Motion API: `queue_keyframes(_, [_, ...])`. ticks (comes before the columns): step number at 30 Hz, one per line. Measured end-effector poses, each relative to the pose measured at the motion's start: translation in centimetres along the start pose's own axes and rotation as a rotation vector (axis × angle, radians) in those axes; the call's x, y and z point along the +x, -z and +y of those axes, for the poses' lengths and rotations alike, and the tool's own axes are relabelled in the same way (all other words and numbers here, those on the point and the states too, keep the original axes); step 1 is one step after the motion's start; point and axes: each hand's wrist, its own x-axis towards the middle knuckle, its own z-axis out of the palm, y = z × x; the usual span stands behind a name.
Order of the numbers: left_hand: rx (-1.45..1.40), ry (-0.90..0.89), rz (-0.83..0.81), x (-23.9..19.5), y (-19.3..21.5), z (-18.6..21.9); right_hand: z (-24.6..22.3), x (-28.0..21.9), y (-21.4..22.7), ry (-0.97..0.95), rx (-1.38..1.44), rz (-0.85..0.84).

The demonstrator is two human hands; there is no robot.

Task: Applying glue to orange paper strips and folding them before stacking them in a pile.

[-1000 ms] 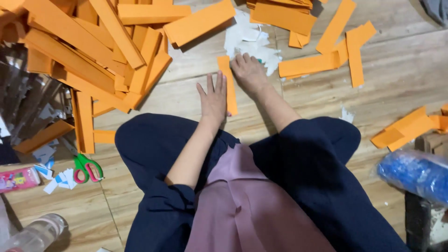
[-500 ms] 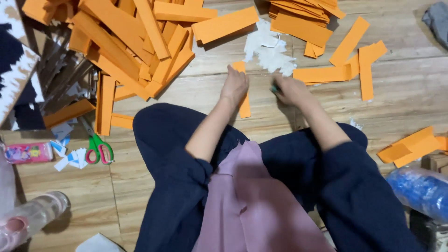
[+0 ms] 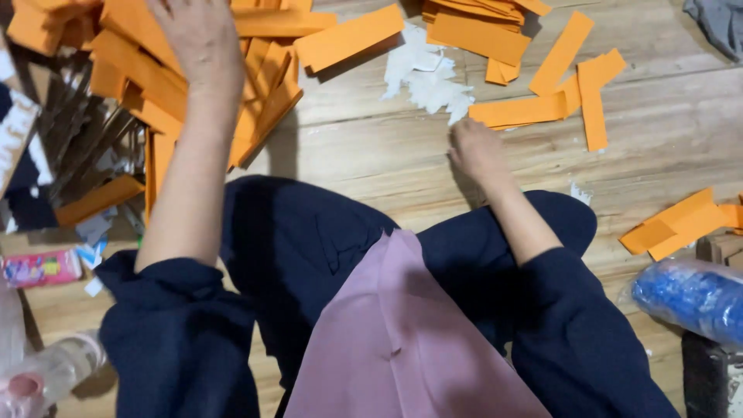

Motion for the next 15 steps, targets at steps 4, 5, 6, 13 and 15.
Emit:
queue_keyframes(4, [-0.208,-0.212,-0.362,0.7,0.5,4.8,-3.5,2.9,-1.2,0.099,0.07,0.041])
queue_keyframes(5, [-0.23,-0.247,-0.661,0.5,-0.3,7.2,-4.3,3.6,-1.8,0.124,0.079,0.061])
queue_keyframes(6, [-0.237,-0.259,-0.666,-0.4,-0.9,8.8,-4.4,3.6,-1.8,0.112,0.082,0.053])
queue_keyframes(13, [-0.147,-0.295,-0.183,-3.8,-6.9,13.8,-2.8,4.4,-2.0,0.183,0.192,0.186])
queue_keyframes(15, [-0.176,-0.323,-0.213,-3.6,-7.9,13.1,-2.6,5.1,-2.0,0.143,0.213,0.156])
